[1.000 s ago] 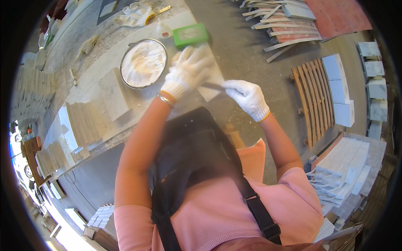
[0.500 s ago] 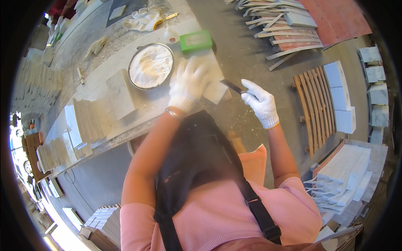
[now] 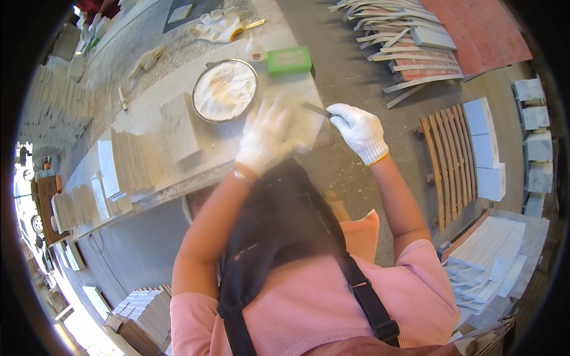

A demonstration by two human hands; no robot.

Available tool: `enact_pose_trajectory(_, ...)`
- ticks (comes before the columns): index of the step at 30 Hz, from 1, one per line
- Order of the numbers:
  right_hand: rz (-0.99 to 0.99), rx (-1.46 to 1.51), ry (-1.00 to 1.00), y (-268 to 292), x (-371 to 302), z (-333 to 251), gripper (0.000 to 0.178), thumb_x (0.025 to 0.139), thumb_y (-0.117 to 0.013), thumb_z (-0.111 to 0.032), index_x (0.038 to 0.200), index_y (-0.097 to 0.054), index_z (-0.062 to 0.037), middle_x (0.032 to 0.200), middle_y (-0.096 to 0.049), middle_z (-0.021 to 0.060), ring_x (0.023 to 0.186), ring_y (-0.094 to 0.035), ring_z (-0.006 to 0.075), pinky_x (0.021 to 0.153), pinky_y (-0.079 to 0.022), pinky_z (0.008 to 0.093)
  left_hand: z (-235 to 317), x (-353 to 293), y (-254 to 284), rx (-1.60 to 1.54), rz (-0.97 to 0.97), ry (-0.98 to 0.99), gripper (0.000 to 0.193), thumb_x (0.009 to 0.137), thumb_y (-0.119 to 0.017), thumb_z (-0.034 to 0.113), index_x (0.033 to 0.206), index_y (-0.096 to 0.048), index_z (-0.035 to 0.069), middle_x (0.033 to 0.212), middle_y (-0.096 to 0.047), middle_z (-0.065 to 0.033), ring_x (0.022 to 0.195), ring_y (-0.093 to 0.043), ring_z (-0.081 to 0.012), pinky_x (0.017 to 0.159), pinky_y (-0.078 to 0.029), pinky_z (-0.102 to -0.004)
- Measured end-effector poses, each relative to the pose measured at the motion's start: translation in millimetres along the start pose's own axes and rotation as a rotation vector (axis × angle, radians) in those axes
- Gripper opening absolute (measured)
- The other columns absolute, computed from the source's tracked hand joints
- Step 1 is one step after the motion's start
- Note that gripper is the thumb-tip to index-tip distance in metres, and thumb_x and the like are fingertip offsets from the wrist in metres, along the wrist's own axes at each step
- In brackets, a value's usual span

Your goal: The person applies a white paste to the edges of rectangular tiles using a small metal spatula, then smooths the edges with a green block. The person repeats this process on multiple tiles, handling them one at a time on a workbench.

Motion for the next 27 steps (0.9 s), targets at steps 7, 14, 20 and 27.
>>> enact_pose_trajectory(7, -0.076, -0.085, 0.053, 5.2, 2.0, -13.3, 0.023, 0.093, -0.073, -0.025, 0.113, -0.077, -0.0153, 0.106, -0.078, 0.0078, 0.093, -0.074, 0.0305, 0.079, -0.059, 0.0390, 3.3, 0.0, 7.9, -0.080, 0.103, -0.058, 0.092, 0.074, -0.082, 0.053, 0.151, -0.051, 0.015, 0.155, -0.048, -0.0156, 0.146, -0.039, -0.0470, 0.117, -0.034, -0.0587)
enact_pose_trajectory(14, -0.084, -0.105, 0.117, 5.7, 4.3, -15.4, 0.020, 0.093, -0.073, -0.024, 0.111, -0.078, -0.0158, 0.104, -0.078, 0.0076, 0.091, -0.074, 0.0297, 0.078, -0.059, 0.0391, -1.0, 0.6, 3.4, -0.062, 0.040, -0.035, 0.094, 0.078, -0.071, 0.070, 0.149, -0.054, 0.011, 0.158, -0.048, -0.0195, 0.148, -0.040, -0.0454, 0.121, -0.031, -0.0575)
enact_pose_trajectory(20, -0.057, -0.089, 0.167, 2.3, 3.5, -12.0, 0.019, 0.091, -0.075, -0.020, 0.109, -0.078, -0.0131, 0.104, -0.078, 0.0083, 0.090, -0.074, 0.0296, 0.077, -0.060, 0.0381, -0.4, 1.0, 5.0, -0.091, 0.051, -0.036, 0.091, 0.077, -0.073, 0.066, 0.145, -0.056, 0.009, 0.157, -0.049, -0.0190, 0.147, -0.041, -0.0453, 0.120, -0.032, -0.0571)
enact_pose_trajectory(27, -0.007, -0.029, 0.246, -5.5, 3.5, -7.5, 0.019, 0.090, -0.076, -0.016, 0.108, -0.078, -0.0114, 0.103, -0.078, 0.0092, 0.089, -0.075, 0.0294, 0.076, -0.060, 0.0380, -0.3, 3.5, 5.5, -0.101, 0.019, -0.029, 0.093, 0.076, -0.073, 0.066, 0.146, -0.055, 0.008, 0.156, -0.050, -0.0181, 0.146, -0.041, -0.0459, 0.119, -0.033, -0.0573)
Point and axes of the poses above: each hand's wrist, its own x-axis towards the middle knuckle, its own y-axis out of the back of the hand, z = x × y, the point moved 7 cm from there along x, towards the middle knuckle
